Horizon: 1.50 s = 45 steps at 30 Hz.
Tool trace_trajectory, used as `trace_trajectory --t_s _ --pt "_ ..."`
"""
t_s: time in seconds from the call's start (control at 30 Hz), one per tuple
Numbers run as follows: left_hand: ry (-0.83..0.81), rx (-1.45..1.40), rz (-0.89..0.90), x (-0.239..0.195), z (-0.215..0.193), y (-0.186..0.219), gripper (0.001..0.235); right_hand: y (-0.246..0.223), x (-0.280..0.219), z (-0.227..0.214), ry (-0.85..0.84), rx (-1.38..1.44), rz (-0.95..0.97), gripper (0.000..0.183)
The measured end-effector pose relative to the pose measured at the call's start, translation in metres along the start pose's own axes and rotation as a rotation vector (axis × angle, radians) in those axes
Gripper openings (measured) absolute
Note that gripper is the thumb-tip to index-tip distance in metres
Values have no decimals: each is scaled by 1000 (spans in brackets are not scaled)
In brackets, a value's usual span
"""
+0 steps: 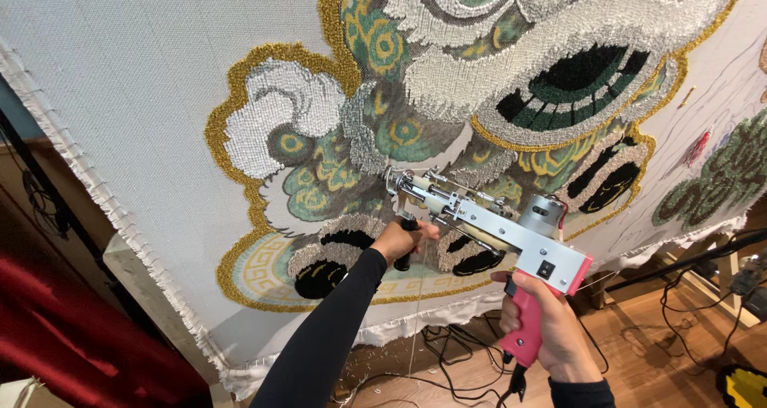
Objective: The person uses a pink electric tufting gun to apply yarn to a large canvas stretched on a frame. They guide the tool along a pre-drawn design, filling in a section with white yarn. The person pauses briefly to adjust the yarn feed and then continues the tufting process.
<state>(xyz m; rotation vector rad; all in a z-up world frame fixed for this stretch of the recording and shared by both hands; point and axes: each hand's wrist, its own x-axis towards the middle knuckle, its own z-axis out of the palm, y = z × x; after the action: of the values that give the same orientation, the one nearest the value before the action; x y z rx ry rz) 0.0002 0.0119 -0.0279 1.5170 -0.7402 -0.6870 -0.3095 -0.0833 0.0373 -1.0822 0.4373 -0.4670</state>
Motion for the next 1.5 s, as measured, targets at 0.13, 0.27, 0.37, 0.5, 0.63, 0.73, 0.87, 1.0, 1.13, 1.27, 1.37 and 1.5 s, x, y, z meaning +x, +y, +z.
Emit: trace_trajectory --t_s 0.13,0.27,0.37,0.5,0.63,0.73,0.87,1.0,1.13,1.27,1.37,1.5 --pt "73 44 41 -8 -13 13 32 4 -1 28 16 -60 -47 37" --pt "160 15 14 -4 -32 16 36 15 2 53 20 -140 -157 27" --pt "212 7 3 4 -44 13 35 26 5 68 43 -176 -227 22" --pt "176 -21 54 16 -52 3 32 34 10 77 61 -155 -252 19" --pt "220 -3 91 27 -56 -8 33 37 8 85 59 -67 -220 19" --pt "264 105 36 32 -62 -5 37 35 6 91 71 -33 -211 21" --pt "248 113 70 26 -62 7 35 33 2 95 60 -2 -155 23" --pt "267 91 60 25 -61 12 36 32 4 95 81 -3 -148 22" --pt "269 152 58 25 -62 15 35 36 7 93 60 22 -156 24" --pt "255 179 68 23 -61 24 34 35 8 93 29 88 -123 24" --pt "243 156 57 22 -59 28 36 31 5 94 42 97 -69 25" --pt "247 159 32 25 -59 26 37 28 6 91 30 81 -89 28"
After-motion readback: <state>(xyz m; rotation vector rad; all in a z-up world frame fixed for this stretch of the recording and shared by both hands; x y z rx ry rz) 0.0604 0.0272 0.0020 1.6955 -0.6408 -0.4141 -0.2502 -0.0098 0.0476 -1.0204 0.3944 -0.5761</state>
